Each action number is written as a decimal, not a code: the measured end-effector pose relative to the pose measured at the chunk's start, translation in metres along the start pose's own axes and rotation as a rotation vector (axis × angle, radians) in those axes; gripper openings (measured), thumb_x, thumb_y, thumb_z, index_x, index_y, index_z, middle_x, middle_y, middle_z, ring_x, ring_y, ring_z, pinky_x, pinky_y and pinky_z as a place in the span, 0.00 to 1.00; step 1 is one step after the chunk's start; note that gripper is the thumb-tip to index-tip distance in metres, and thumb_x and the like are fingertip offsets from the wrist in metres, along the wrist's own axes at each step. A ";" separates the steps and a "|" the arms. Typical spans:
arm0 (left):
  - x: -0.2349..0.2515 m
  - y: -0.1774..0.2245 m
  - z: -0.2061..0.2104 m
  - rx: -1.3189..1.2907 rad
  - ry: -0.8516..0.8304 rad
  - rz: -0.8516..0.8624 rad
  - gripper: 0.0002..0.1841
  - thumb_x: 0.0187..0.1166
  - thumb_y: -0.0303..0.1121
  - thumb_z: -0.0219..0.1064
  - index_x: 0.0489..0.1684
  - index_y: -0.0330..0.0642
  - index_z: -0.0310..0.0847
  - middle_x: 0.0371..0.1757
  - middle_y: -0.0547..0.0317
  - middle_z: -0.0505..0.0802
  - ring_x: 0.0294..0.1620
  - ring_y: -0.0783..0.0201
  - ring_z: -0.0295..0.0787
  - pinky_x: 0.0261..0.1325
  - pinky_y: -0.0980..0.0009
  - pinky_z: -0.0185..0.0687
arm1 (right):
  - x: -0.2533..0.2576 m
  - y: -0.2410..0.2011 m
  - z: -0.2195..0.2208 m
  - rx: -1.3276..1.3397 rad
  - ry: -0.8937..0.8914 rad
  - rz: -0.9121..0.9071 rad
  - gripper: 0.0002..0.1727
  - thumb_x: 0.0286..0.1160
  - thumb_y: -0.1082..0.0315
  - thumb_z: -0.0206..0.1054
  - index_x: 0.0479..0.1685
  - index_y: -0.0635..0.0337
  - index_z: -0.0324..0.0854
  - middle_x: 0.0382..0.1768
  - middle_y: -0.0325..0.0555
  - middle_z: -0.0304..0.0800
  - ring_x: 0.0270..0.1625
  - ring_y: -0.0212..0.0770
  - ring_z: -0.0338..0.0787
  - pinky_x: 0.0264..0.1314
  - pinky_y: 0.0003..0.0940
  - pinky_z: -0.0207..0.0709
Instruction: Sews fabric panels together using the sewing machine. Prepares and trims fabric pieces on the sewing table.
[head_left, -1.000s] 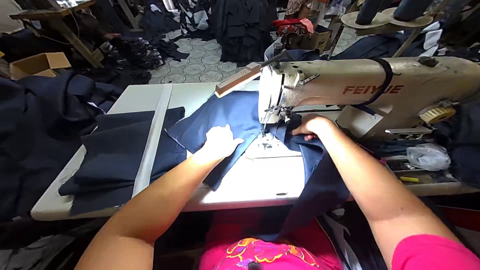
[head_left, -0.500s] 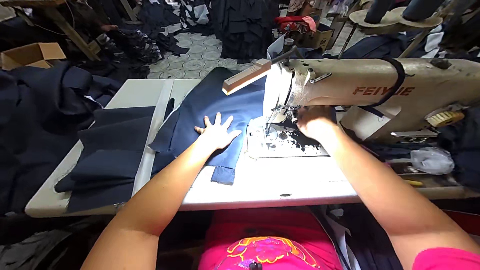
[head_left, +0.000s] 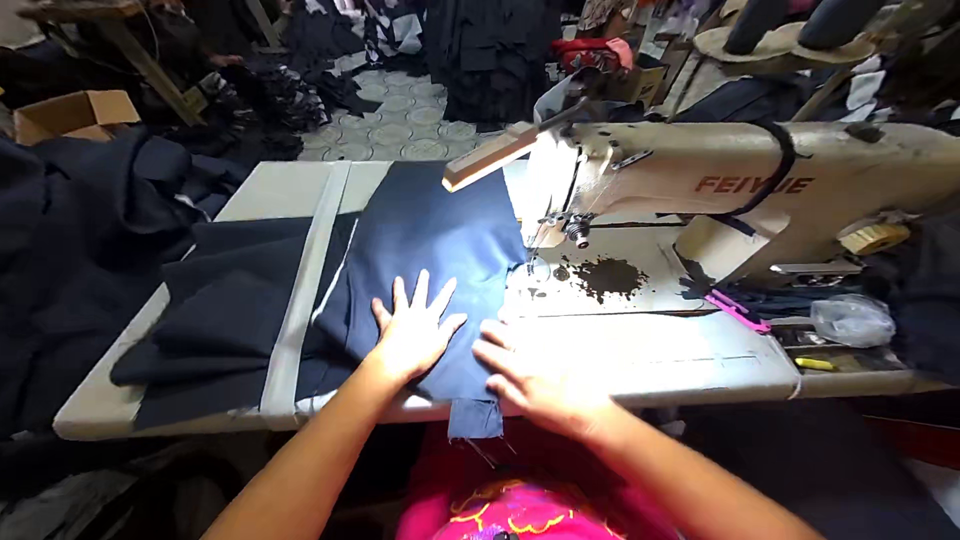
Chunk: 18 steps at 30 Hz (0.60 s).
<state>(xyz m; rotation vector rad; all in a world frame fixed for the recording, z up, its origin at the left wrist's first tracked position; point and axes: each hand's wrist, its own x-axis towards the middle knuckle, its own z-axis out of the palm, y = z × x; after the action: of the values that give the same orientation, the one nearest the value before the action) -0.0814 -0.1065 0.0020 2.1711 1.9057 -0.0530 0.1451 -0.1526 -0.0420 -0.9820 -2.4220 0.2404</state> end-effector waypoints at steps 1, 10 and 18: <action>0.000 0.002 0.001 0.000 -0.032 -0.024 0.36 0.87 0.68 0.39 0.97 0.77 0.39 0.99 0.52 0.39 0.95 0.28 0.24 0.78 0.13 0.27 | -0.003 -0.006 0.008 0.037 0.004 -0.026 0.25 0.90 0.52 0.51 0.74 0.53 0.84 0.78 0.50 0.82 0.87 0.55 0.72 0.89 0.56 0.61; 0.003 -0.065 -0.034 -0.215 0.522 -0.181 0.45 0.84 0.55 0.64 0.89 0.26 0.55 0.78 0.12 0.71 0.76 0.15 0.70 0.72 0.22 0.65 | -0.005 -0.002 0.015 0.081 0.096 -0.079 0.22 0.88 0.55 0.57 0.56 0.63 0.89 0.69 0.58 0.87 0.81 0.59 0.79 0.87 0.53 0.66; -0.015 -0.078 -0.065 -0.333 0.507 0.176 0.35 0.67 0.26 0.77 0.81 0.43 0.76 0.33 0.38 0.90 0.31 0.43 0.86 0.42 0.38 0.79 | -0.010 -0.004 0.011 0.126 0.049 -0.032 0.19 0.86 0.62 0.59 0.65 0.58 0.89 0.72 0.63 0.84 0.82 0.65 0.75 0.86 0.59 0.65</action>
<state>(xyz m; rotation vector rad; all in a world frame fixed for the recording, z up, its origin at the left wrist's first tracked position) -0.1693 -0.0989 0.0552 2.2412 1.7697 0.8575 0.1435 -0.1622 -0.0539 -0.8819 -2.3448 0.3491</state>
